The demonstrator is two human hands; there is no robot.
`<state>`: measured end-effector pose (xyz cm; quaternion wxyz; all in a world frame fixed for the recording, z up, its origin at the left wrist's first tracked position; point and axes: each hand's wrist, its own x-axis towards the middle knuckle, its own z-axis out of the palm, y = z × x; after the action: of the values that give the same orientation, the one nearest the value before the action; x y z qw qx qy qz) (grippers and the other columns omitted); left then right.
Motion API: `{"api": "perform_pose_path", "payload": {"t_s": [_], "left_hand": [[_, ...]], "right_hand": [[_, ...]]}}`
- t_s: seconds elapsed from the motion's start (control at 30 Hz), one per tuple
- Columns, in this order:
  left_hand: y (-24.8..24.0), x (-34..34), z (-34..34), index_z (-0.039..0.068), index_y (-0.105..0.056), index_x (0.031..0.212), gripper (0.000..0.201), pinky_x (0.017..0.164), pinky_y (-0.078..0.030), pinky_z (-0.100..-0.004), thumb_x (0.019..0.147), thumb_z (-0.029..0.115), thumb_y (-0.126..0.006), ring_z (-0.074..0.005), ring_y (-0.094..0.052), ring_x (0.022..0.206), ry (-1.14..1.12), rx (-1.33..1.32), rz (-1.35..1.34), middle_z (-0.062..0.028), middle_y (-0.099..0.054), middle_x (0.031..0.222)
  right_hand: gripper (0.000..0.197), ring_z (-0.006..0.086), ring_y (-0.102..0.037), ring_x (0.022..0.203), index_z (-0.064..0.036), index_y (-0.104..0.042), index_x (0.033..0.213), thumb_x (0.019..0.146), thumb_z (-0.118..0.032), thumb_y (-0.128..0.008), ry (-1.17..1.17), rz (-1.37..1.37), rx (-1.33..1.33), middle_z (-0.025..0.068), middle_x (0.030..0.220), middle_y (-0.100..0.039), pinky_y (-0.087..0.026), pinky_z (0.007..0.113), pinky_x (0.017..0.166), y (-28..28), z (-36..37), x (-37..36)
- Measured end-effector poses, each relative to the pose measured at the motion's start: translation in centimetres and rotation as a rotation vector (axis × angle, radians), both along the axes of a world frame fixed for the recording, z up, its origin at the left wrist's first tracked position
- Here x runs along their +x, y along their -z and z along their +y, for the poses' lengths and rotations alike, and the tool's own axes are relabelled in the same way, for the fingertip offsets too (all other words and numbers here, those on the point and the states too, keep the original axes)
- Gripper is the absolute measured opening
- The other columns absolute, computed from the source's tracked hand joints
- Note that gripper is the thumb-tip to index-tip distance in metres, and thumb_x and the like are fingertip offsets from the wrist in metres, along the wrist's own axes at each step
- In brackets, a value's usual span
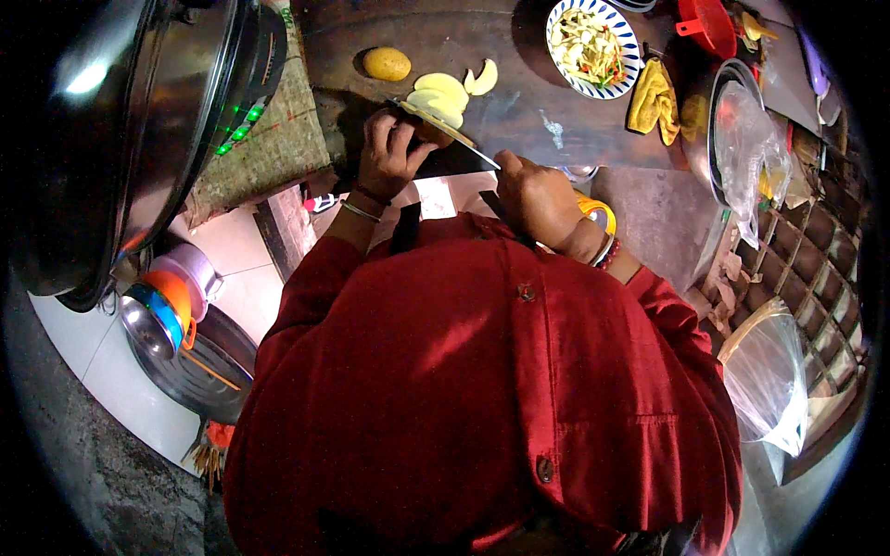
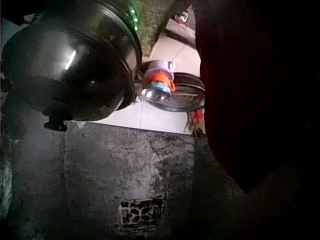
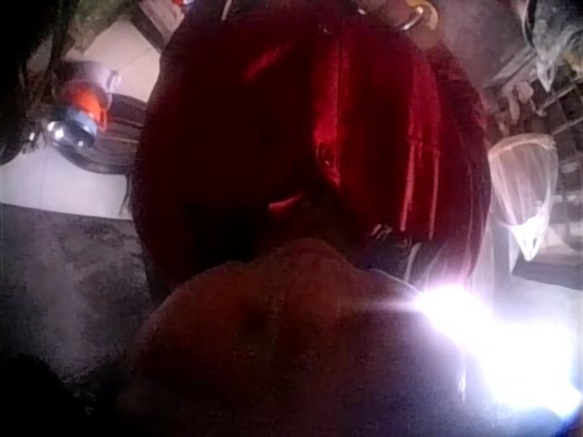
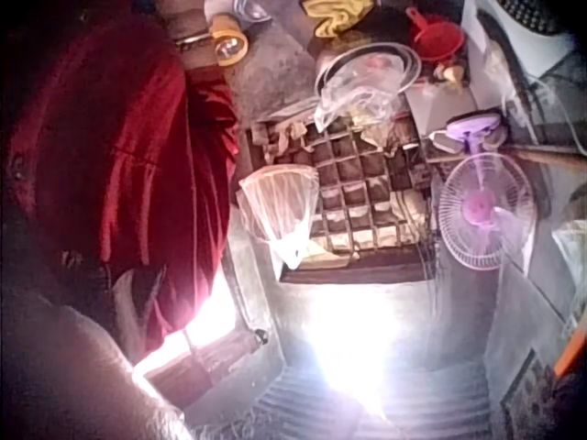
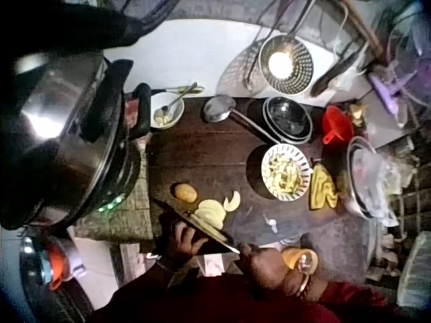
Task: The person chops garlic on a wooden board with a large knife and then begins to slice a potato.
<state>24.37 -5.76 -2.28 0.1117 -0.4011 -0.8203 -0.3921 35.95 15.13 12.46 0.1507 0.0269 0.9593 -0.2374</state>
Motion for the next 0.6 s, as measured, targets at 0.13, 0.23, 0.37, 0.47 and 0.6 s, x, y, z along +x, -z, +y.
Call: {"api": "perform_pose_path", "payload": {"t_s": [0.13, 0.23, 0.37, 0.47, 0.6], "left_hand": [[-0.6, -0.2, 0.3, 0.000, -0.057, 0.115, 0.052, 0.088, -0.048, -0.0459, 0.076, 0.023, -0.083, -0.0361, -0.053, 0.103, 0.018, 0.007, -0.004, -0.0165, -0.049, 0.115], [-0.6, 0.0, 0.5, 0.001, -0.057, 0.116, 0.051, 0.089, -0.048, -0.0448, 0.077, 0.021, -0.083, -0.0352, -0.053, 0.106, 0.024, 0.056, -0.076, -0.0162, -0.050, 0.120], [0.0, -0.1, 0.8, 0.002, -0.057, 0.117, 0.051, 0.092, -0.047, -0.0445, 0.077, 0.020, -0.083, -0.0345, -0.053, 0.110, 0.029, 0.085, -0.093, -0.0145, -0.051, 0.123], [5.7, -0.4, -0.2, 0.002, -0.058, 0.117, 0.051, 0.093, -0.046, -0.0446, 0.076, 0.020, -0.083, -0.0345, -0.053, 0.109, 0.082, 0.085, -0.150, -0.0142, -0.052, 0.122], [4.0, -0.3, 0.1, 0.002, -0.058, 0.115, 0.049, 0.093, -0.046, -0.0451, 0.075, 0.019, -0.083, -0.0346, -0.054, 0.108, 0.127, 0.098, -0.165, -0.0141, -0.052, 0.120]], "right_hand": [[0.025, 0.0432, -0.065, 0.069, -0.0039, -0.053, 0.106, 0.085, -0.015, -0.063, -0.009, -0.107, 0.033, 0.0224, 0.083, -0.066, -0.051, 0.051, 0.059, 1.4, 0.1, -1.0], [0.024, 0.0441, -0.065, 0.071, -0.0037, -0.051, 0.106, 0.086, -0.014, -0.061, -0.001, -0.108, -0.004, 0.0230, 0.082, -0.066, -0.051, 0.052, 0.060, 3.4, 0.2, -1.2], [0.025, 0.0440, -0.067, 0.075, -0.0022, -0.050, 0.106, 0.083, -0.008, -0.058, 0.005, -0.149, -0.013, 0.0247, 0.084, -0.068, -0.053, 0.053, 0.065, 4.5, 0.9, -1.2], [0.026, 0.0445, -0.067, 0.077, -0.0025, -0.050, 0.106, 0.083, -0.008, -0.058, -0.002, -0.149, 0.001, 0.0248, 0.084, -0.068, -0.053, 0.053, 0.067, 3.6, 0.2, -2.2], [0.023, 0.0450, -0.066, 0.079, -0.0017, -0.051, 0.106, 0.084, -0.009, -0.057, 0.005, -0.145, -0.039, 0.0252, 0.085, -0.067, -0.053, 0.053, 0.068, 4.4, 0.6, -2.8]]}}
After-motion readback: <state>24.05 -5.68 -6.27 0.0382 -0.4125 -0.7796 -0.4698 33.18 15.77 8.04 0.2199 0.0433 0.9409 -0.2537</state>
